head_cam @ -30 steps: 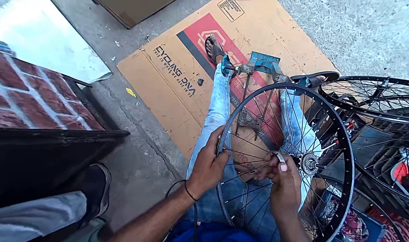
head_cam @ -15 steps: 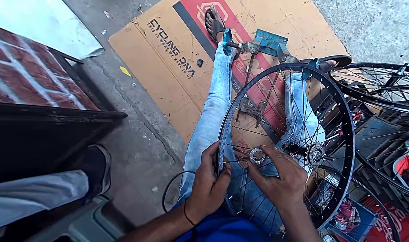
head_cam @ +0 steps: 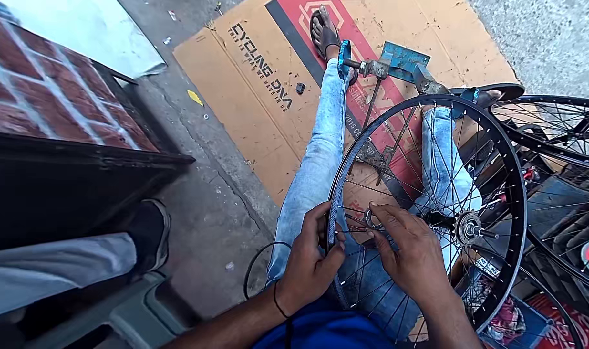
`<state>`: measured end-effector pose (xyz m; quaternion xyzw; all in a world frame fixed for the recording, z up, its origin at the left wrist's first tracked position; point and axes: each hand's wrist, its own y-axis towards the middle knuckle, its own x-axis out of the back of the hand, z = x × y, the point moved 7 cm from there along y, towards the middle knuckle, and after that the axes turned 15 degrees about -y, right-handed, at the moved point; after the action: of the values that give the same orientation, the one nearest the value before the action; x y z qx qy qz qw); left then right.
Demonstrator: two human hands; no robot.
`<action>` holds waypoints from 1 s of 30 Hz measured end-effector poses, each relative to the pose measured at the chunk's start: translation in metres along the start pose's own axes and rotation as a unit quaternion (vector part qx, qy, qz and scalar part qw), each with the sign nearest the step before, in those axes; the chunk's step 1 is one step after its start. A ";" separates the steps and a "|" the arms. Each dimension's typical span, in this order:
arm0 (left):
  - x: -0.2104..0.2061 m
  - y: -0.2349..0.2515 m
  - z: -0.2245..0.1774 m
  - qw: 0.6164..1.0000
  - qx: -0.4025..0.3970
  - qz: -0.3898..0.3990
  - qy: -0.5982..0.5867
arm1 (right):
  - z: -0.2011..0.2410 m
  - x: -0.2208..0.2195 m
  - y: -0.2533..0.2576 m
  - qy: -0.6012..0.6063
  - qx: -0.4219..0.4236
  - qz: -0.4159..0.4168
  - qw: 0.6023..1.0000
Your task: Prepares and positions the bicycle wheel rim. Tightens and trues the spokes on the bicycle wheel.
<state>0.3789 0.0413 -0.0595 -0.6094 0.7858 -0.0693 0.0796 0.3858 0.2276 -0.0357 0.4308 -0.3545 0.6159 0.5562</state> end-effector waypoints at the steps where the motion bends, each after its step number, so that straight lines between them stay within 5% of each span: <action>1: -0.001 0.000 0.000 1.000 0.001 0.000 -0.001 | 0.000 0.000 0.000 -0.011 0.000 0.004 1.000; 17: 0.004 -0.001 0.005 1.000 0.001 0.026 -0.007 | 0.013 -0.009 0.000 -0.075 0.014 0.028 0.997; 21: 0.002 -0.007 0.006 0.999 0.000 0.045 -0.019 | 0.027 -0.010 0.018 0.032 0.048 0.032 0.998; 30: 0.005 -0.012 0.012 0.997 0.007 0.056 -0.043 | 0.019 -0.022 0.026 0.246 -0.047 0.093 0.964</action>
<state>0.3910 0.0335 -0.0687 -0.5665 0.8139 -0.0435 0.1215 0.3631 0.1989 -0.0476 0.2041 -0.2738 0.7349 0.5859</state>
